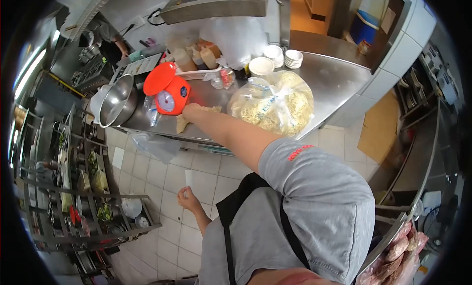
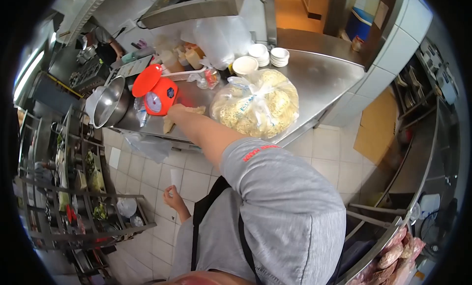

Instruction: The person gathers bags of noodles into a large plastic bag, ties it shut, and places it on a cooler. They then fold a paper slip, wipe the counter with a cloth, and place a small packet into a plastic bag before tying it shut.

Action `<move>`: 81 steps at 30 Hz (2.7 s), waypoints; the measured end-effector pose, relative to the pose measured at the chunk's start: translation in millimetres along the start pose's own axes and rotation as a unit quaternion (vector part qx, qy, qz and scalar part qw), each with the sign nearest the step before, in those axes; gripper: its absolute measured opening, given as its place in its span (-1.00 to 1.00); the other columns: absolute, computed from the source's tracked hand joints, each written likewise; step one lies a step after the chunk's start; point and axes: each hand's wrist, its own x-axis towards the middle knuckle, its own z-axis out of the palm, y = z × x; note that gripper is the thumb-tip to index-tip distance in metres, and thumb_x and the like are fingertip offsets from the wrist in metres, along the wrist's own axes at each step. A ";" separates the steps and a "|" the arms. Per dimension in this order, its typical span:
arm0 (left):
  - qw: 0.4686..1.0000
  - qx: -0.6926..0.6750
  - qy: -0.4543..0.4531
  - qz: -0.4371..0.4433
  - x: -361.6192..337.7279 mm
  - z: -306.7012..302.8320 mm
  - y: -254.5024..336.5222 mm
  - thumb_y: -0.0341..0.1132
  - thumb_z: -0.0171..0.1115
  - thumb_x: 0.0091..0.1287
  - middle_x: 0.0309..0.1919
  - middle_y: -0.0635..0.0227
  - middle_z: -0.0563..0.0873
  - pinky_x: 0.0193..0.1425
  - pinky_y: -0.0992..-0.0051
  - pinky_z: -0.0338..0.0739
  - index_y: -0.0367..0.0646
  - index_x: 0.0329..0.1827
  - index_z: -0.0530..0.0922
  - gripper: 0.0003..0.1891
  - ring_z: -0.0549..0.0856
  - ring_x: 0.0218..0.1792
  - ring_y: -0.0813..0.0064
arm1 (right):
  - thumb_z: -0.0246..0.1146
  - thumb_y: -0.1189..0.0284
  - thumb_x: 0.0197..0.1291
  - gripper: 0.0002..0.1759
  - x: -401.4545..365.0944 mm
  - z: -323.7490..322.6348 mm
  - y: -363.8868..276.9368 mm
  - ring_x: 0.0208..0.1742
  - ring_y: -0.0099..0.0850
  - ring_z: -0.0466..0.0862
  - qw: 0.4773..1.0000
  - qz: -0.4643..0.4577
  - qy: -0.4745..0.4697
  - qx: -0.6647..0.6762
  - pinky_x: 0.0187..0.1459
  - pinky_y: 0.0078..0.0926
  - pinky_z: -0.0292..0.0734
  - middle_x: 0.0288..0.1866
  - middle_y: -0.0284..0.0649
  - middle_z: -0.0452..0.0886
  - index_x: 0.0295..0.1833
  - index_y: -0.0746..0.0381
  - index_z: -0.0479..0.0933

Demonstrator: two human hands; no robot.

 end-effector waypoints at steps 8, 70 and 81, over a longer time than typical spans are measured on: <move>0.996 -0.002 -0.083 -0.037 12.5 37.8 -58.9 -0.12 0.25 0.15 -0.21 0.21 0.61 -0.11 0.15 0.47 -0.03 -0.29 0.63 -0.79 0.56 -0.17 0.11 | 0.29 0.38 -0.15 -0.72 -149.8 -195.2 72.5 -0.38 -0.39 0.63 0.980 -0.137 -0.056 0.134 -0.38 -0.46 0.52 -0.45 -0.16 0.61 -0.26 0.26 0.58; 0.977 -0.211 0.008 0.038 62.5 30.7 42.0 -0.31 0.21 0.24 -0.33 0.27 0.59 -0.14 0.47 0.40 -0.30 -0.27 0.54 -0.81 0.51 -0.30 0.48 | 0.23 0.41 0.14 -0.65 -246.1 -173.6 143.0 -0.09 -0.34 0.59 0.913 -0.219 0.108 0.328 -0.03 -0.43 0.47 -0.07 -0.17 0.63 0.05 0.28 0.52; 0.879 -0.418 -0.125 0.193 -17.4 4.2 285.5 -0.45 0.15 0.31 -0.24 0.36 0.54 -0.12 0.64 0.38 -0.23 -0.24 0.47 -0.93 0.50 -0.23 0.61 | 0.20 0.47 0.23 -0.79 -454.0 -95.8 223.7 -0.18 -0.39 0.58 0.744 -0.411 -0.104 0.515 -0.17 -0.50 0.43 -0.22 -0.19 0.62 -0.07 0.32 0.60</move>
